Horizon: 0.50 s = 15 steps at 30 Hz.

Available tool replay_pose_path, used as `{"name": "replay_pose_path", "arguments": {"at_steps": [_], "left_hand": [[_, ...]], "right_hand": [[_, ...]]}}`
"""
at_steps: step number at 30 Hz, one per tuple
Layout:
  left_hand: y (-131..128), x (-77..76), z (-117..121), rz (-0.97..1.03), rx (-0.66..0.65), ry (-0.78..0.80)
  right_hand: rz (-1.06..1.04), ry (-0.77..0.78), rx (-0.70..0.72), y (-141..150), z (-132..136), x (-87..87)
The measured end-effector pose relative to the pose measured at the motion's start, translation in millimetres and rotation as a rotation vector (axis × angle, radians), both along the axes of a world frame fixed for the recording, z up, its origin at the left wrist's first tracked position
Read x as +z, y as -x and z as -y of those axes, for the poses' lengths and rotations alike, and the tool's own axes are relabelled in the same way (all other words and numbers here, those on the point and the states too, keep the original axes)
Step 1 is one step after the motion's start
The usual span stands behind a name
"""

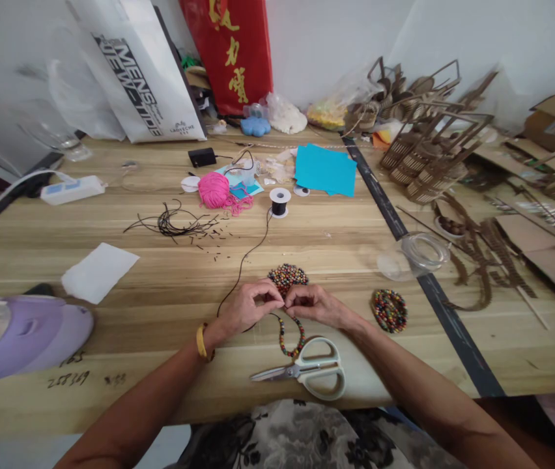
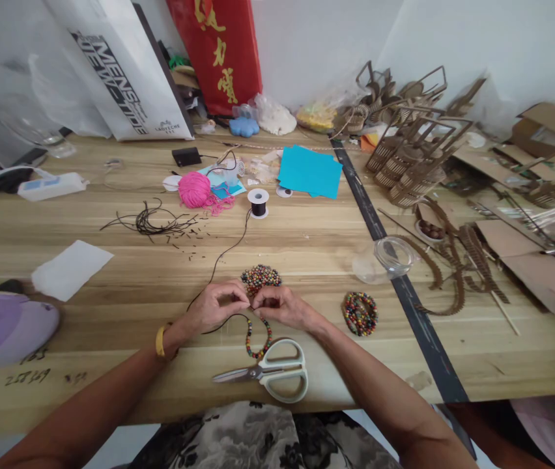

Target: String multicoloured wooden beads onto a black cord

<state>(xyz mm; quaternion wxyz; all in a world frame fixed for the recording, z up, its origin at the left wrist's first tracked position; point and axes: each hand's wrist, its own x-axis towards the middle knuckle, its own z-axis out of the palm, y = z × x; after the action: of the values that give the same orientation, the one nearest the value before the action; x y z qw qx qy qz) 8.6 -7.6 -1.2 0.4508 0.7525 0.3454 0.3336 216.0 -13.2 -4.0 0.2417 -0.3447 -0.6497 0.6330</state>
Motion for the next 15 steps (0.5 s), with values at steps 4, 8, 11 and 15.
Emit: {"name": "replay_pose_path", "arguments": {"at_steps": [4, 8, 11, 15], "left_hand": [[3.4, -3.2, -0.8, -0.057, -0.012, 0.009], [6.7, -2.1, -2.8, -0.092, -0.011, 0.053], [10.3, 3.6, -4.4, -0.182, -0.072, -0.020], [13.8, 13.5, -2.4, -0.464, -0.227, -0.199]], "right_hand": [[0.002, 0.007, -0.003, -0.4, 0.1, -0.6], [0.006, 0.010, -0.016, -0.4, 0.1, -0.3], [-0.015, 0.017, -0.013, -0.2, -0.2, 0.4], [-0.031, 0.039, -0.021, -0.4, 0.0, 0.0]]}}
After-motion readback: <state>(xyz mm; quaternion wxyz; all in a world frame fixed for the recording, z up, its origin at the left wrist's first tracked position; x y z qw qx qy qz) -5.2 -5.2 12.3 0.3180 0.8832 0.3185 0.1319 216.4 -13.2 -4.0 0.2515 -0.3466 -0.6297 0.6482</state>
